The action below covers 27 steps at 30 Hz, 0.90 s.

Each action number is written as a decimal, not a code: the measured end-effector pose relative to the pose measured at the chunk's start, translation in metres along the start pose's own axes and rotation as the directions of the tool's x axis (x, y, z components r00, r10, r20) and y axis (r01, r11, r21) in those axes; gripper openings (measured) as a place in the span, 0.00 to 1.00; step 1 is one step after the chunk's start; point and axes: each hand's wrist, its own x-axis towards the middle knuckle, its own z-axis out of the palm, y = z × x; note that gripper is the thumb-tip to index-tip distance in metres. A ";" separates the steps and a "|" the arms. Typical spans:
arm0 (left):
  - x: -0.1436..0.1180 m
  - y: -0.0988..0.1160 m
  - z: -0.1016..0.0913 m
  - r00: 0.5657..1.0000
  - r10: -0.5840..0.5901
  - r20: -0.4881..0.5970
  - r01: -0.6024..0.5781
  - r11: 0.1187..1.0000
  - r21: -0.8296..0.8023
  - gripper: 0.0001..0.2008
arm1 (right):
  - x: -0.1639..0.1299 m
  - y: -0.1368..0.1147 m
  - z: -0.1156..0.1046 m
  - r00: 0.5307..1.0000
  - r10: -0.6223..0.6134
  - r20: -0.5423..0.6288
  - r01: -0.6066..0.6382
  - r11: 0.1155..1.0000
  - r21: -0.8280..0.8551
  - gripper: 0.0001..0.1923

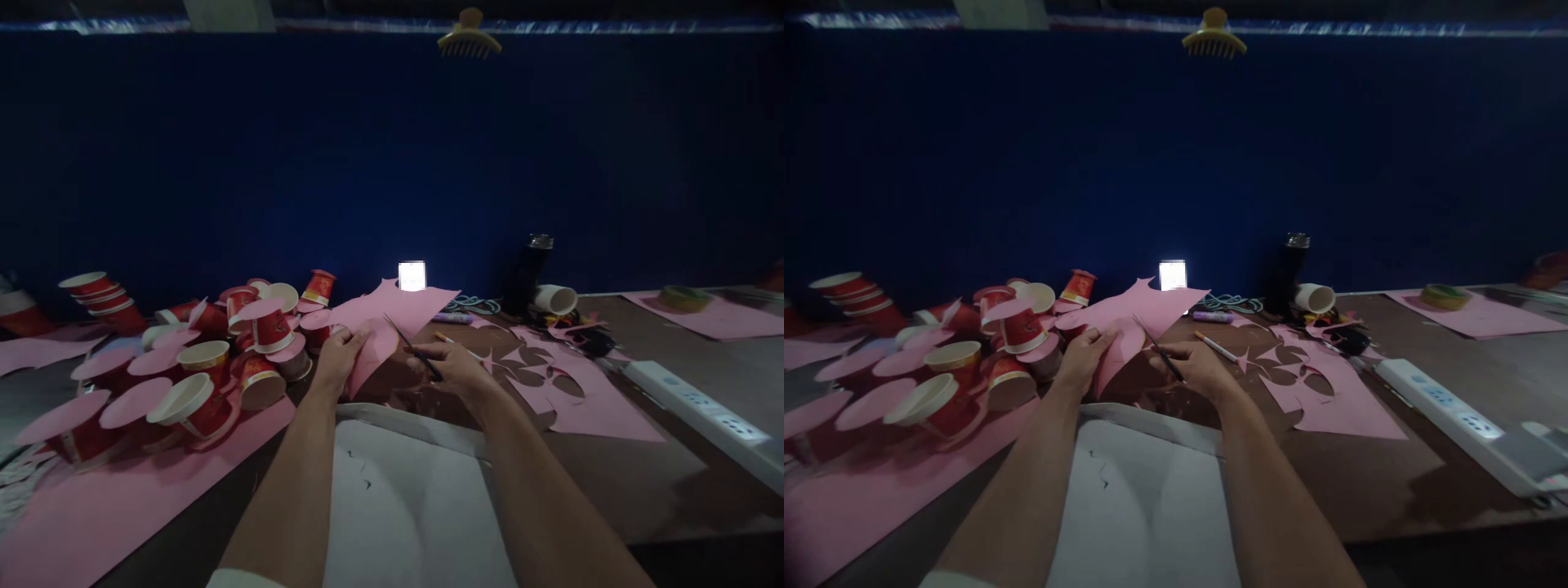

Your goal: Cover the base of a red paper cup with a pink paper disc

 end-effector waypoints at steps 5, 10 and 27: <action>-0.001 0.002 0.001 0.997 0.034 0.067 -0.037 0.999 0.039 0.15 | 0.000 -0.003 0.002 1.000 -0.016 0.002 0.016 0.999 0.031 0.22; -0.001 0.001 0.001 0.999 0.005 0.052 -0.006 1.000 0.008 0.15 | -0.004 -0.011 0.004 1.000 0.020 0.002 -0.020 0.997 0.078 0.23; -0.001 0.000 -0.002 0.997 0.025 0.076 -0.029 0.998 0.050 0.19 | 0.001 0.004 -0.006 0.999 0.038 0.017 -0.039 0.999 0.031 0.24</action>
